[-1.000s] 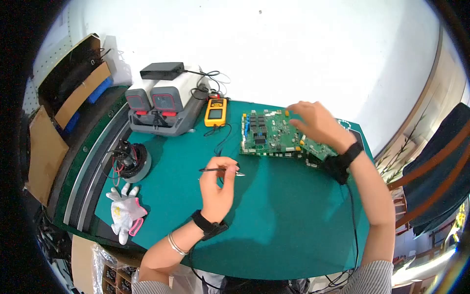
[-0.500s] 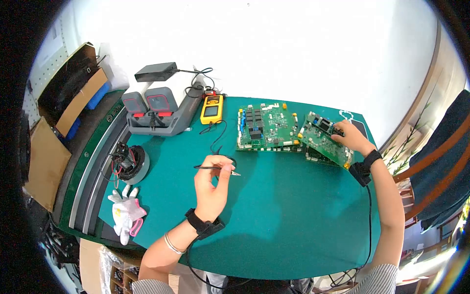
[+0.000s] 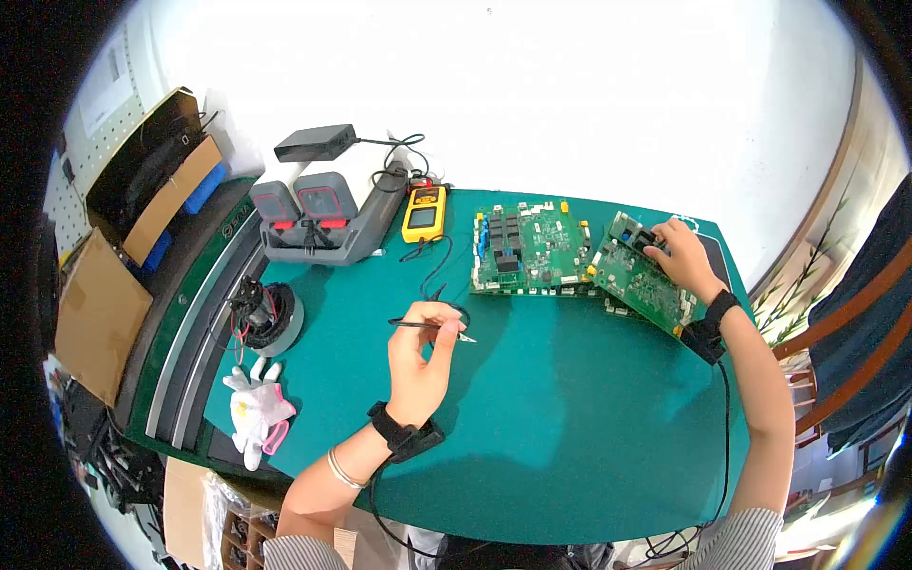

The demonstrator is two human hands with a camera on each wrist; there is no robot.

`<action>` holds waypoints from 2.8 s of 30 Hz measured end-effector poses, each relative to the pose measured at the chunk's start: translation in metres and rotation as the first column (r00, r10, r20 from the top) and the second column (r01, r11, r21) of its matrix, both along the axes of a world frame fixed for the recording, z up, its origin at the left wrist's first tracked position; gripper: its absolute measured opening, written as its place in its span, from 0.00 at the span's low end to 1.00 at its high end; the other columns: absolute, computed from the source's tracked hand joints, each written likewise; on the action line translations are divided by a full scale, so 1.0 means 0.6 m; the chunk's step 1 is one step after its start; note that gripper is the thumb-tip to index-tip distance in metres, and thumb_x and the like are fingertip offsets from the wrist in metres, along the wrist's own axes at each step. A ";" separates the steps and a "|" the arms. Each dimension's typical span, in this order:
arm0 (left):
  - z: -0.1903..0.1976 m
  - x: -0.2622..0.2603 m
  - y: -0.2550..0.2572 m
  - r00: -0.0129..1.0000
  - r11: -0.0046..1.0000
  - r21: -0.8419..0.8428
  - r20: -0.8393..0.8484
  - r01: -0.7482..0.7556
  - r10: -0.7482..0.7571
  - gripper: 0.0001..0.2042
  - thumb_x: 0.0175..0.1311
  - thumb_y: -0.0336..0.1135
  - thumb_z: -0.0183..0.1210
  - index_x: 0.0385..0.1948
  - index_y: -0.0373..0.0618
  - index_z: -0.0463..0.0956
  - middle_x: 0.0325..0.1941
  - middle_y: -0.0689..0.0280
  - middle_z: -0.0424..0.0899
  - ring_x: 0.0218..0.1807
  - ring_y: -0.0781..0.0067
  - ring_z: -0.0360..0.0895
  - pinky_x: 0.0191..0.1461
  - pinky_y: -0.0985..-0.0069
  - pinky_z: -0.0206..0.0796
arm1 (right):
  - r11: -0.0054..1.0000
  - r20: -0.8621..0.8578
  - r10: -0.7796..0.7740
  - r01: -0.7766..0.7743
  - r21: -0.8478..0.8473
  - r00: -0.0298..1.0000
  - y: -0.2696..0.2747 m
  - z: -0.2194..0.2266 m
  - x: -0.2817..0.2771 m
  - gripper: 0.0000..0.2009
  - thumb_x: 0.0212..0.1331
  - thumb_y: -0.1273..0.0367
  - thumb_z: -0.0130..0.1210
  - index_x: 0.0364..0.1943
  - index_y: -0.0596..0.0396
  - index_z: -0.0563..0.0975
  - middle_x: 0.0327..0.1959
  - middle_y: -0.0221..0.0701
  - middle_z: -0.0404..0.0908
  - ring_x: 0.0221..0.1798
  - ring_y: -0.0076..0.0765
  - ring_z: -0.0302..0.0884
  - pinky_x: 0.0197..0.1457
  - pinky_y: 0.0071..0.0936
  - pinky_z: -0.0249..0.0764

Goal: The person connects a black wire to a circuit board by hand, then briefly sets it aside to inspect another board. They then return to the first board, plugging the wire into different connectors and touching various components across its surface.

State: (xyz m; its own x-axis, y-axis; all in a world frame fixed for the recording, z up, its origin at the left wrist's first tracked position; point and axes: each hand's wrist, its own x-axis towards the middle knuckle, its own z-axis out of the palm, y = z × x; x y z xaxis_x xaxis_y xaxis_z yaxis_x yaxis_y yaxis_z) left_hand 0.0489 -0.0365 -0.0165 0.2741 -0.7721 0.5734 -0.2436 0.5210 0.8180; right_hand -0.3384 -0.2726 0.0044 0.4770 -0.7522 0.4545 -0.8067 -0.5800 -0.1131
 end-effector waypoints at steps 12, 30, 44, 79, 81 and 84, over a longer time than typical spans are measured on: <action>-0.005 0.011 -0.007 0.997 0.998 0.058 -0.082 0.017 -0.012 0.03 0.74 0.25 0.58 0.44 0.41 0.78 0.38 0.66 0.85 0.40 0.78 0.83 0.42 0.79 0.73 | 0.977 -0.328 0.163 -0.198 -0.077 0.931 0.272 0.147 0.081 0.27 0.48 0.69 0.73 0.54 0.58 0.76 0.49 0.39 0.76 0.54 0.50 0.73 0.61 0.41 0.70; 0.027 -0.010 0.029 0.966 0.958 0.156 0.056 0.242 -0.253 0.05 0.72 0.21 0.59 0.45 0.37 0.79 0.42 0.63 0.81 0.36 0.77 0.81 0.39 0.76 0.80 | 0.933 -0.320 0.355 -0.355 0.061 0.878 0.355 0.028 0.232 0.25 0.57 0.56 0.67 0.52 0.60 0.77 0.47 0.34 0.76 0.52 0.39 0.75 0.59 0.38 0.70; 0.029 -0.021 0.037 0.875 0.937 0.296 0.384 0.185 -0.295 0.12 0.64 0.16 0.61 0.46 0.41 0.81 0.43 0.59 0.87 0.43 0.64 0.86 0.47 0.71 0.79 | 0.831 0.022 0.396 -0.368 0.417 0.918 0.293 0.053 0.127 0.23 0.58 0.67 0.68 0.57 0.57 0.77 0.59 0.38 0.78 0.62 0.50 0.75 0.68 0.42 0.70; 0.039 -0.021 0.047 0.837 0.843 0.480 0.335 0.243 -0.432 0.07 0.58 0.19 0.71 0.34 0.36 0.81 0.36 0.62 0.88 0.32 0.70 0.85 0.38 0.75 0.77 | 0.869 -0.168 0.375 -0.283 0.405 0.912 0.312 0.047 0.141 0.33 0.46 0.68 0.74 0.59 0.63 0.74 0.68 0.42 0.74 0.71 0.53 0.71 0.77 0.45 0.67; 0.036 -0.021 0.048 0.835 0.832 0.494 0.322 0.253 -0.446 0.07 0.58 0.19 0.70 0.33 0.36 0.81 0.36 0.62 0.87 0.32 0.70 0.84 0.37 0.75 0.77 | 0.870 -0.155 0.362 -0.273 0.411 0.919 0.308 0.049 0.141 0.32 0.45 0.68 0.74 0.57 0.61 0.74 0.65 0.41 0.76 0.68 0.54 0.73 0.75 0.45 0.69; 0.028 -0.019 0.045 0.823 0.865 0.417 0.359 0.280 -0.440 0.07 0.61 0.19 0.67 0.35 0.35 0.76 0.38 0.60 0.87 0.32 0.63 0.86 0.34 0.73 0.78 | 0.883 -0.183 0.362 -0.274 0.382 0.914 0.300 0.054 0.134 0.31 0.43 0.68 0.75 0.54 0.60 0.75 0.62 0.40 0.78 0.65 0.53 0.74 0.71 0.44 0.71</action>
State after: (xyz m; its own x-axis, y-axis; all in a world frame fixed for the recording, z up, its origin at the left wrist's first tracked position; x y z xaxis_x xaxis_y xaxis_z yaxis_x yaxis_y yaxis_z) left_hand 0.0377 -0.0093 0.0005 -0.2738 -0.9273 0.2551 -0.4587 0.3591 0.8128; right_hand -0.2582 -0.0926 0.0368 0.7779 -0.6272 0.0372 -0.6126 -0.7703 -0.1768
